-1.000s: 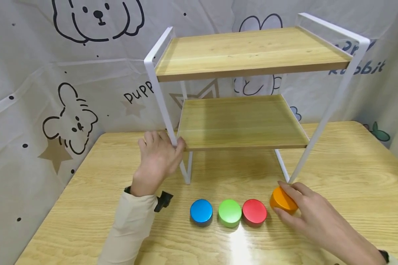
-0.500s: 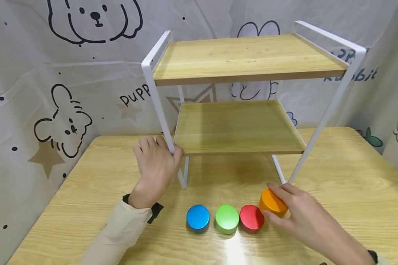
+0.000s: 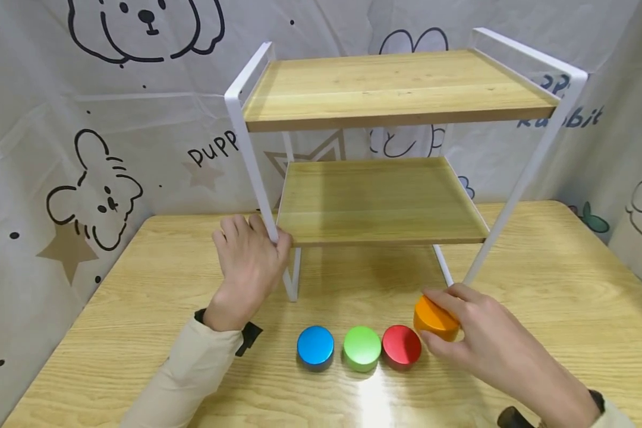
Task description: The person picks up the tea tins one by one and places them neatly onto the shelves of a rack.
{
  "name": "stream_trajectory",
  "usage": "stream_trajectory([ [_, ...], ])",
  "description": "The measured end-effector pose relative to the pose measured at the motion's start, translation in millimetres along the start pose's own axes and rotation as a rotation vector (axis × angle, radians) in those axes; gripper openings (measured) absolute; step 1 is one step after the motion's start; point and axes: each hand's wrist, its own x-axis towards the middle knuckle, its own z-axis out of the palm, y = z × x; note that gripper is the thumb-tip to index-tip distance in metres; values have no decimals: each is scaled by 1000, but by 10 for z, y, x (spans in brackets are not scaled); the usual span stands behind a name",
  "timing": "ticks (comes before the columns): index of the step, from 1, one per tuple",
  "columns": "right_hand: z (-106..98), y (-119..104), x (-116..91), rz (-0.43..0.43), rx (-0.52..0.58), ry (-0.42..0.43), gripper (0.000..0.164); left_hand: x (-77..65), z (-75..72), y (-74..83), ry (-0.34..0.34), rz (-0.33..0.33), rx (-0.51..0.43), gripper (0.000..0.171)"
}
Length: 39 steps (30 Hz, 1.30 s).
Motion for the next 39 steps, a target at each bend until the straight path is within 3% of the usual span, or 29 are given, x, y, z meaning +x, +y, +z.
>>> stream_trajectory([
  [7,-111,-167,141,-44,24,72,48,38,0,20,-164,-37,-35,38],
  [12,-170,-252,247,-69,95,113,61,52,-1,22,-204,-30,-47,40],
  [23,-266,-426,524,-130,194,185,51,106,-31,-32,-372,-51,-125,38],
  [28,-231,-530,732,-122,241,173,52,95,-25,-41,-354,-50,-132,38],
  [34,-147,-640,1010,-199,236,233,54,74,-27,-56,-323,-33,-144,37],
  [39,-83,-713,1197,-237,225,216,57,68,-32,-76,-310,-29,-138,36],
])
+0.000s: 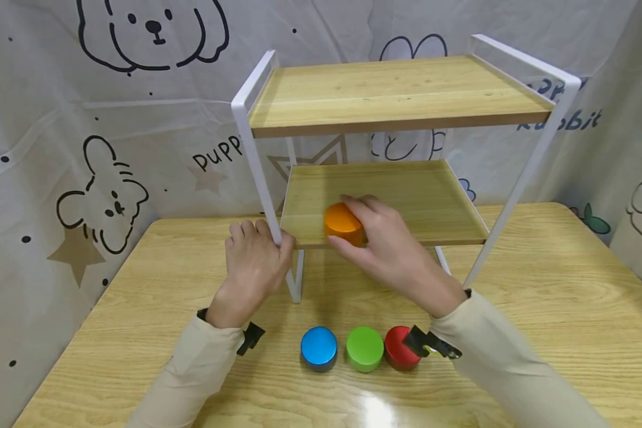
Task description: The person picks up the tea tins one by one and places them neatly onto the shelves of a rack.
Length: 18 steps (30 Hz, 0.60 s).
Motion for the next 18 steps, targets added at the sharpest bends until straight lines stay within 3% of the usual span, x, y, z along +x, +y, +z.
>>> stream_trajectory([
  [7,136,-1,182,-31,8,-66,59,0,-4,-2,-7,-10,14,39],
  [18,273,-61,345,-2,25,-131,59,-5,-14,-1,-37,-7,53,42],
])
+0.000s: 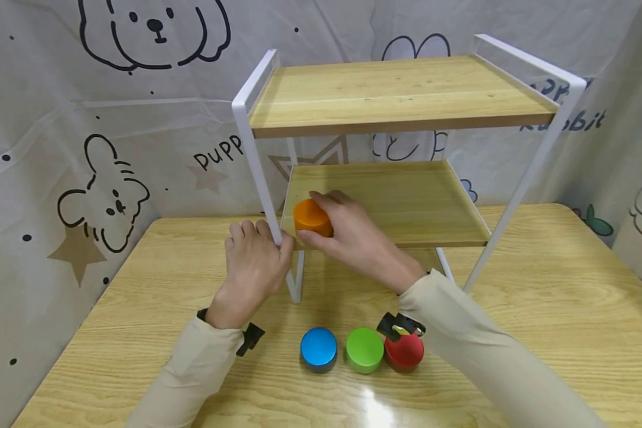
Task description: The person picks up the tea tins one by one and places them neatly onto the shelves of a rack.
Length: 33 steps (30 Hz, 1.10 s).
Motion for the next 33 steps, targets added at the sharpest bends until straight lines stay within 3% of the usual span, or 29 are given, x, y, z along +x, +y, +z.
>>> stream_trajectory([
  [19,45,-18,57,31,12,-40,60,-20,13,29,3,13,25,45],
  [28,32,-10,40,53,28,-55,69,-19,12,22,18,8,17,44],
  [33,-20,4,-8,72,33,-52,77,-6,-8,5,-9,1,8,45],
])
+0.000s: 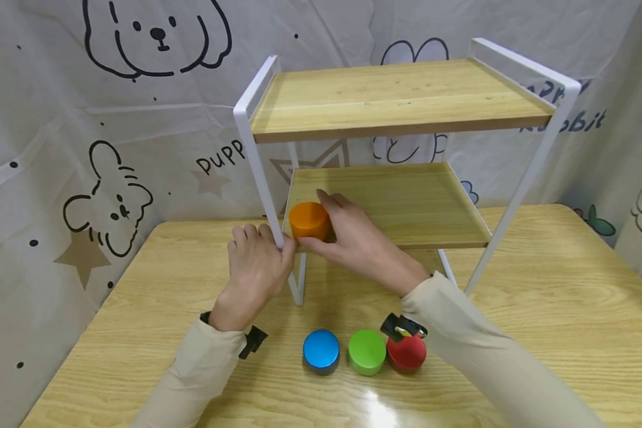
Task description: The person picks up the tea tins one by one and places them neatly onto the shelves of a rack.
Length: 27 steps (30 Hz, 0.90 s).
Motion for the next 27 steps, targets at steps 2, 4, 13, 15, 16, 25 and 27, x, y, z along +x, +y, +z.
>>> stream_trajectory([
  [2,-26,14,-39,5,-4,-2,79,0,0,-4,-12,-5,-8,44],
  [4,-56,33,-88,4,-6,4,80,2,1,-9,-13,-9,-19,44],
  [13,-138,170,-399,-109,-45,127,70,2,7,-3,-3,-3,-40,42],
  [15,-140,198,-488,-147,-46,153,65,-2,5,-2,-2,-7,-44,41],
  [16,-144,213,-540,-165,-37,164,62,-5,5,-1,-2,-8,-46,40],
  [25,-156,371,-1057,-313,63,179,41,-8,7,3,6,-11,-48,39],
  [27,-140,418,-1170,-297,70,175,43,-9,1,5,3,-13,-49,39],
])
